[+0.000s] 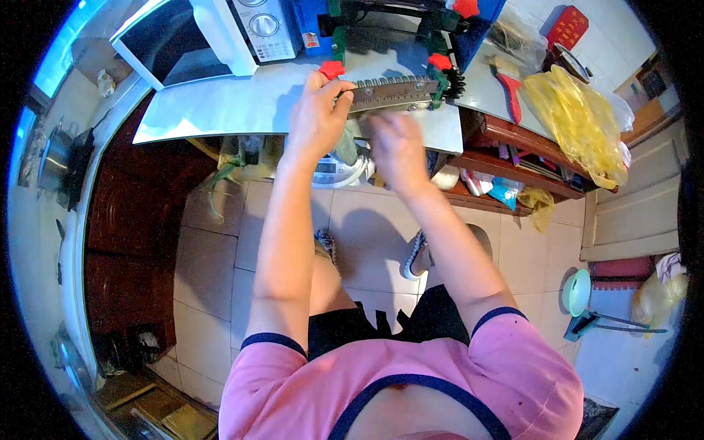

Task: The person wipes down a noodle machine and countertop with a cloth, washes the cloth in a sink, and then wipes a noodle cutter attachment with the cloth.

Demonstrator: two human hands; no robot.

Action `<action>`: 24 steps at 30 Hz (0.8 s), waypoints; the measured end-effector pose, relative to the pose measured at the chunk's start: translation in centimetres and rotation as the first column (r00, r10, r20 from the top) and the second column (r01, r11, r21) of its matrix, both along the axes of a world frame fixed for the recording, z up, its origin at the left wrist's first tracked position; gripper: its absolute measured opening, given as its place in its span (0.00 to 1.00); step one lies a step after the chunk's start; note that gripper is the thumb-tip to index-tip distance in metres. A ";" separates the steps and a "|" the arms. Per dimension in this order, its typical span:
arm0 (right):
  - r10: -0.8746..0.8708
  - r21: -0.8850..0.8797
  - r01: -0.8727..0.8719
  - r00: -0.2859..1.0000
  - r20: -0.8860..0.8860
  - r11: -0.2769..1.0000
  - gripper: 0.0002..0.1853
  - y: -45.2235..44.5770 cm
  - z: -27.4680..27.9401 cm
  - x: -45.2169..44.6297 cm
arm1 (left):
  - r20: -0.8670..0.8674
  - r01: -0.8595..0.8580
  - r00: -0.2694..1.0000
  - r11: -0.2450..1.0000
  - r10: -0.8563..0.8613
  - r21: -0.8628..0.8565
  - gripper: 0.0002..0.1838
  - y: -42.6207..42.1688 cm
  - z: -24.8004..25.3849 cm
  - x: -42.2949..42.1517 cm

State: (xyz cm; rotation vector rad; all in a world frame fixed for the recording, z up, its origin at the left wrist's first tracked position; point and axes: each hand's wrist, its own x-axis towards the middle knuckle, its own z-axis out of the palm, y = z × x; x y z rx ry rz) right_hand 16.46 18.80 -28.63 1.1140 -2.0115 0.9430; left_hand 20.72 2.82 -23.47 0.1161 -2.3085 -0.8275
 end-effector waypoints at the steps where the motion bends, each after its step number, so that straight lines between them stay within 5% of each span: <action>1: 0.076 0.003 -0.076 0.997 -0.001 0.997 0.18 -1.3 0.3 0.9 | -0.023 0.009 1.000 1.000 -0.009 -0.004 0.09 0.0 -0.1 0.0; 4: 0.064 -0.007 -0.064 0.998 0.003 0.998 0.17 -2.4 1.0 1.2 | -0.050 0.029 0.998 1.000 -0.030 -0.007 0.09 0.0 -0.1 0.1; 7: -0.002 0.186 -0.010 0.998 0.066 0.982 0.17 -0.6 1.4 0.9 | -0.042 0.043 0.998 0.999 -0.043 0.003 0.08 0.0 -0.1 0.2; 13: -0.053 0.149 0.051 0.999 0.009 0.988 0.13 -0.3 1.7 0.6 | -0.049 0.020 0.999 1.000 -0.020 -0.002 0.09 -0.1 -0.1 -0.3; 16: 0.058 0.096 -0.056 0.998 -0.011 0.994 0.15 0.4 1.0 0.5 | -0.014 0.006 1.000 1.000 -0.006 -0.010 0.08 -0.3 -0.3 0.3; 21: 0.001 0.140 0.001 1.000 -0.019 0.990 0.12 1.6 0.9 -1.4 | 0.003 -0.001 1.000 0.999 0.001 -0.040 0.08 0.3 0.1 0.3; 24: -0.104 0.019 0.104 0.994 0.027 0.994 0.09 4.7 1.1 -3.2 | 0.002 -0.035 0.999 0.997 0.035 -0.063 0.08 0.1 0.2 0.4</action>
